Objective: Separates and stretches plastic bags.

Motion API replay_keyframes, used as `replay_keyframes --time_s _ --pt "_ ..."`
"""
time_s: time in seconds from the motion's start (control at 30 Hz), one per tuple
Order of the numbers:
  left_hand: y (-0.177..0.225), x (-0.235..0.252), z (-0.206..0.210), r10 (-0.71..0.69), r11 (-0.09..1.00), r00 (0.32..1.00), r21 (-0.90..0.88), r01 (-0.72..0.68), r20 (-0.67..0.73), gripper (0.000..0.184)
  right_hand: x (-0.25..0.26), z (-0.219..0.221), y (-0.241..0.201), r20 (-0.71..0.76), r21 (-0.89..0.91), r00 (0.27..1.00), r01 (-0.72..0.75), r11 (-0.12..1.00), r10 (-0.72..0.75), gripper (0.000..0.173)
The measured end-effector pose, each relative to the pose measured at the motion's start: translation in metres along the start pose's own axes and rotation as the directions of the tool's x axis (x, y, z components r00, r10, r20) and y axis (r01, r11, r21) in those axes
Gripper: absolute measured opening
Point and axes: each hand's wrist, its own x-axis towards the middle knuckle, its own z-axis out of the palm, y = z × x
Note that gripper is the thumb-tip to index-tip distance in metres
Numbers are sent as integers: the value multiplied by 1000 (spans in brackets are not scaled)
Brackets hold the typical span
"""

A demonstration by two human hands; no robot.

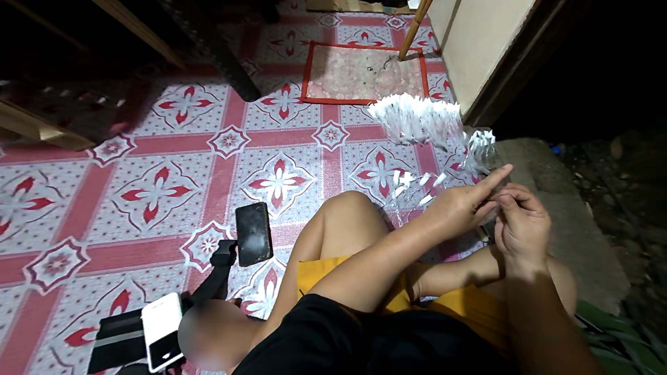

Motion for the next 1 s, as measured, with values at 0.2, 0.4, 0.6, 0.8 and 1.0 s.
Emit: replay_keyframes --time_s 0.2,0.4,0.6,0.8,1.0 --pt "-1 0 -8 62 997 998 51 -63 25 67 -4 5 -5 19 56 981 -194 979 193 38" --pt "1 2 -12 9 999 999 -52 -7 52 65 -1 2 -10 11 -26 994 -104 994 105 14" --pt "-20 -3 11 -96 978 984 -171 121 147 75 8 -2 -33 63 -17 997 43 999 -42 13" --pt "-38 -5 30 -37 956 985 -281 84 171 60 13 -11 -48 47 89 997 62 994 -66 13" --pt "-35 -8 9 -100 824 929 -493 278 355 43 14 -2 -50 46 37 998 52 998 -54 13"
